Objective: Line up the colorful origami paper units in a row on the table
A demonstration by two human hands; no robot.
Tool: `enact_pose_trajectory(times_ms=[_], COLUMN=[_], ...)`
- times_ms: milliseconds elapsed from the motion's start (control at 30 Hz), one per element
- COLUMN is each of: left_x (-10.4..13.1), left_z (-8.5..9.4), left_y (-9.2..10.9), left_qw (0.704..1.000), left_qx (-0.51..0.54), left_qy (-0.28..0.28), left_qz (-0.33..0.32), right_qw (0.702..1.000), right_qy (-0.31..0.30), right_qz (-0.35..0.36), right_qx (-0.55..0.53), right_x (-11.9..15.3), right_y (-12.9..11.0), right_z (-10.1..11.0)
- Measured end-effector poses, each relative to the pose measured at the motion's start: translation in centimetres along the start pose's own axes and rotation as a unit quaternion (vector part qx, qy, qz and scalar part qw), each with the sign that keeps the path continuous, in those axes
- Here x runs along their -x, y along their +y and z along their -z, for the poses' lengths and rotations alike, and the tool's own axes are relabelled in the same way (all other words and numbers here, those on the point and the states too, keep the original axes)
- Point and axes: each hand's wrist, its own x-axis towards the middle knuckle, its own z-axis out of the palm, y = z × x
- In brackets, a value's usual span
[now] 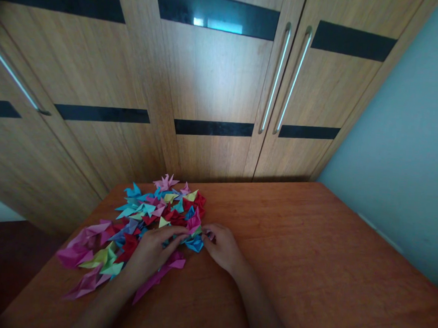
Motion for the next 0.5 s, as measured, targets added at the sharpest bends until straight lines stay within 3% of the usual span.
enact_pose_trajectory(times_ms=[133, 267, 500], left_x=[-2.1, -6.4, -14.4], left_z=[0.0, -0.9, -5.7], left_y=[1.0, 2.1, 1.6], left_qw=[0.999, 0.991, 0.98], left_qx=[-0.049, -0.126, -0.157], left_qy=[-0.018, -0.036, -0.102], left_qz=[0.007, 0.034, 0.073], right_qw=[1.0, 1.0, 0.999], right_qy=[0.009, 0.023, 0.016], right_qz=[0.001, -0.016, -0.003], right_qx=[-0.011, -0.003, 0.04], right_x=[-0.1, -0.1, -0.3], right_y=[0.4, 0.5, 0.0], right_z=[0.5, 0.9, 0.8])
